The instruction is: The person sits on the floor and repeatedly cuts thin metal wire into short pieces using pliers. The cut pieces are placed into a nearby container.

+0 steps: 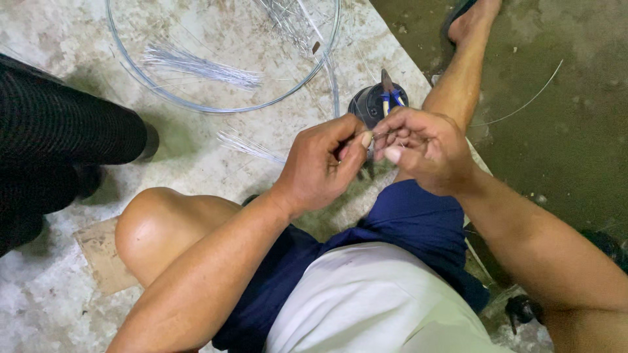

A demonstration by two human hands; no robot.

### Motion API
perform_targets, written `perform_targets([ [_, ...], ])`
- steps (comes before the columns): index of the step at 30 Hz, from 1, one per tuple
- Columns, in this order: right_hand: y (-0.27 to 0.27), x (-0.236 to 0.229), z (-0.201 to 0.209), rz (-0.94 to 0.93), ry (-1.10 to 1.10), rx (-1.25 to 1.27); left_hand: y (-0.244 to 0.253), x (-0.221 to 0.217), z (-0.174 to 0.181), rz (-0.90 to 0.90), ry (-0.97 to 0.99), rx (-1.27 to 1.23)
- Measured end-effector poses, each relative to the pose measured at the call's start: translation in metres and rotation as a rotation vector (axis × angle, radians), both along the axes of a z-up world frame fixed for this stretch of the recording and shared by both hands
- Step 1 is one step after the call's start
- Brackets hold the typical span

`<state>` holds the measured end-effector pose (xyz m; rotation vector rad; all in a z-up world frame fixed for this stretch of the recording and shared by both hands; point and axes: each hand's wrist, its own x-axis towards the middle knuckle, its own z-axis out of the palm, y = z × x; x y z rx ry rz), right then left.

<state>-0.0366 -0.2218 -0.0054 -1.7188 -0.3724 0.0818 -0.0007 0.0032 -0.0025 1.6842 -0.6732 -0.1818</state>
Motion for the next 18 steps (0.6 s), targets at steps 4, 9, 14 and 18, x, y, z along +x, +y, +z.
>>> perform_targets([
  [4,-0.001,-0.014,-0.025,-0.088,0.47,0.514,0.0,0.005,0.008,0.003,-0.303,0.044],
  [9,0.002,-0.021,-0.034,-0.143,0.573,0.621,0.0,0.007,0.01,-0.016,-0.368,0.045],
  [14,0.007,-0.019,-0.025,-0.206,0.479,0.371,-0.001,0.001,0.002,-0.009,-0.112,0.074],
  [18,0.014,-0.016,-0.009,-0.223,0.094,-0.123,-0.006,-0.001,-0.013,-0.073,0.309,-0.04],
])
